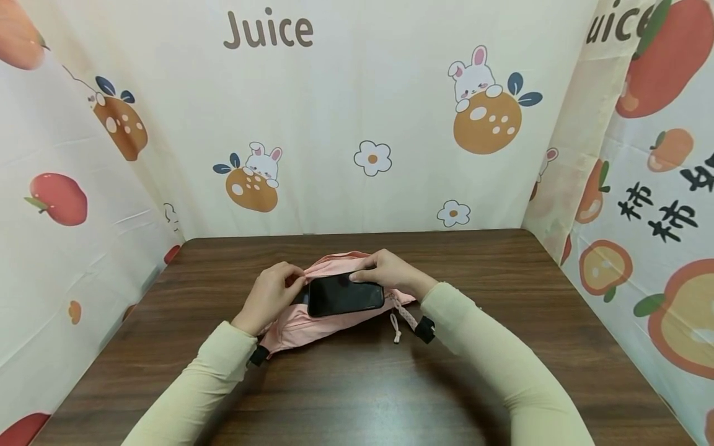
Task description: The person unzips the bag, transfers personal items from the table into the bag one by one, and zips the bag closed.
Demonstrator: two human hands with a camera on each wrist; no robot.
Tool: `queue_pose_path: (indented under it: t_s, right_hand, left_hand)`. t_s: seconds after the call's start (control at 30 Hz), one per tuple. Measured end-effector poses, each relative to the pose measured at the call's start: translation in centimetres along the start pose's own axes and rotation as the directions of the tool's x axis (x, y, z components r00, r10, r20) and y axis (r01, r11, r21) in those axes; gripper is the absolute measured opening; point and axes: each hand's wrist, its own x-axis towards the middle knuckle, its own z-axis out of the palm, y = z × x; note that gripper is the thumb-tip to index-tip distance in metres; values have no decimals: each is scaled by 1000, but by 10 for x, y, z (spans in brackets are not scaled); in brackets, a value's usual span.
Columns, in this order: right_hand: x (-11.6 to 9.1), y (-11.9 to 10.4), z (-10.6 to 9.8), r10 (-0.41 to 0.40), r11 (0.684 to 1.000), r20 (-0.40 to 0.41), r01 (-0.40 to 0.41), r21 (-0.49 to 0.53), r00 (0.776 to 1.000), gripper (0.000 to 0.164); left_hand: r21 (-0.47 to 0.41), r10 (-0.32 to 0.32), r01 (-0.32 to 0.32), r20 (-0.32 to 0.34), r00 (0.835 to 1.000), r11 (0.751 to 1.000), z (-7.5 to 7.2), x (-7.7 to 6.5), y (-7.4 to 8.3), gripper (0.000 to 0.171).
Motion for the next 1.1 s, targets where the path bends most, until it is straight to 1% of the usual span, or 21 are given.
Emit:
queue_pose_path:
  t_s: [0.17, 0.23, 0.4, 0.47, 0.63, 0.77, 1.0, 1.1]
  right_hand:
    - [4, -2, 4, 51, 998, -37, -51, 23, 998, 24]
    - [5, -4, 6, 85, 996, -55, -83, 41, 995, 22]
    - [9, -7, 13, 172, 978, -97, -158, 135, 980, 22]
    - [11, -10, 16, 190, 973, -115, -171, 156, 975, 24]
    - [15, -18, 24, 228, 967, -155, -205, 151, 961, 28]
    - [18, -23, 30, 252, 964, -174, -230, 136, 952, 27]
    - [24, -26, 37, 226, 974, -195, -220, 53, 954, 26]
    - [23, -28, 38, 218, 976, -199, -215, 39, 955, 26]
  left_hand:
    - [-7, 8, -8, -1, 1000, 1000, -1, 0, 0, 4]
    - [-10, 9, -9, 1, 1000, 1000, -1, -1, 0, 4]
    - [-15, 31, -31, 5, 1000, 999, -1, -1, 0, 4]
    - [-18, 43, -43, 2, 999, 999, -1, -1, 0, 4]
    - [-26, 51, -51, 0, 999, 998, -1, -1, 1, 4]
    - [-28, 50, -50, 0, 999, 998, -1, -1, 2, 5]
    - [-26, 47, -47, -4, 999, 999, 0, -1, 2, 4]
    - [-29, 40, -40, -1, 999, 999, 0, -1, 2, 4]
